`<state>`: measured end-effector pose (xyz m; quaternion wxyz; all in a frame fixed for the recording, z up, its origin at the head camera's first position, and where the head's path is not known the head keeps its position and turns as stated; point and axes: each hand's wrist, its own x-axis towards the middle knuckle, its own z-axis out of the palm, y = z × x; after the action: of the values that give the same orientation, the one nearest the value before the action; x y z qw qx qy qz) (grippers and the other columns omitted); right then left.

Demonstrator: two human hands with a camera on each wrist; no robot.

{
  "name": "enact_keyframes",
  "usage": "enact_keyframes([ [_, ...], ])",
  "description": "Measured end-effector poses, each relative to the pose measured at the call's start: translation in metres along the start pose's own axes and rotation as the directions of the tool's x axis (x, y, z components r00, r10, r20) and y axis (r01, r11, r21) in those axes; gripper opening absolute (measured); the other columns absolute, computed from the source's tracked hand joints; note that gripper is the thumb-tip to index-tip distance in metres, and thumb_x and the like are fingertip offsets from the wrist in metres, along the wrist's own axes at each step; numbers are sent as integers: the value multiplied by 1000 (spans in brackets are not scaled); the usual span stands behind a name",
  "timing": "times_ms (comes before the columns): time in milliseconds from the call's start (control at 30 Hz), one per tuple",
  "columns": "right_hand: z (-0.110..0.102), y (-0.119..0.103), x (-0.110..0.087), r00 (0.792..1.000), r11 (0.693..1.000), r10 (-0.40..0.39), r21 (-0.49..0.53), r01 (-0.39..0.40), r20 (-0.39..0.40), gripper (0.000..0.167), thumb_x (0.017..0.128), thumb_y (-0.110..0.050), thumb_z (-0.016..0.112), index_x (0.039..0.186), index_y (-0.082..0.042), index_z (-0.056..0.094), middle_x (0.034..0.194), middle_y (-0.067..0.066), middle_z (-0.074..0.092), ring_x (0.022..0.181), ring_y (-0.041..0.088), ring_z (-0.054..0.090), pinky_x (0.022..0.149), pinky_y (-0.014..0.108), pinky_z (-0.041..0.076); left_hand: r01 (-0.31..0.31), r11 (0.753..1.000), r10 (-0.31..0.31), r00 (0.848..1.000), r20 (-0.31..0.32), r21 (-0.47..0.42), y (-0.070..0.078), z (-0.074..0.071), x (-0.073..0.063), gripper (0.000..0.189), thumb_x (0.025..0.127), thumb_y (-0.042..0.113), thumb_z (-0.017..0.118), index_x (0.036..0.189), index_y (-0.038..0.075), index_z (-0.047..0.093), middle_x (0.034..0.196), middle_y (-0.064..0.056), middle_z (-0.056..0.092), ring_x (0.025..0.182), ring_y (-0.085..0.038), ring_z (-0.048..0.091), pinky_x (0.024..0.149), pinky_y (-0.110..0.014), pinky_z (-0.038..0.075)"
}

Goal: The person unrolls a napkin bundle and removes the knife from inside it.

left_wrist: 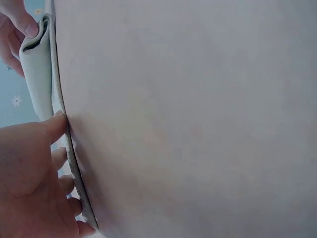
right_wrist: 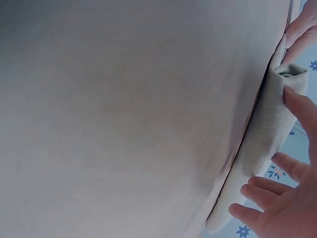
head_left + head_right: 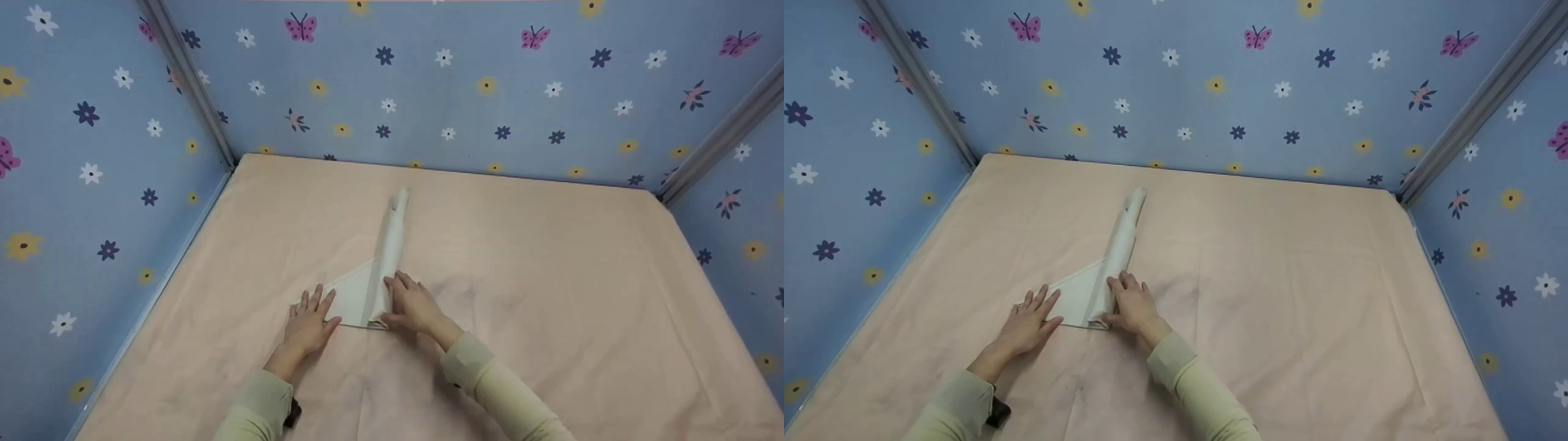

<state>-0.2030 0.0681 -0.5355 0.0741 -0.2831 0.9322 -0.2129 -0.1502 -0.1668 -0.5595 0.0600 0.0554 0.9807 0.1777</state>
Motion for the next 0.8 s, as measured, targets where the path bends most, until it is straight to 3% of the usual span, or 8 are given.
enact_keyframes([
  [567,-6,-19,6,1000,1000,-2,8,2,-6,71,79,-39,65,135,-8,35,141,17,25,130,27,23,101,49,23,3,1000,-3,1000,-2,1,-1,-1,0,58,92,39,44,139,10,29,145,-17,15,129,-42,10,99,-60,12],
  [800,-1,-30,12,998,997,-55,-60,52,-43,64,82,-42,60,133,-9,39,140,17,29,130,26,24,99,49,27,10,1000,-10,1000,12,3,-1,0,1,58,92,39,44,139,10,29,145,-18,15,129,-43,10,99,-60,11],
])
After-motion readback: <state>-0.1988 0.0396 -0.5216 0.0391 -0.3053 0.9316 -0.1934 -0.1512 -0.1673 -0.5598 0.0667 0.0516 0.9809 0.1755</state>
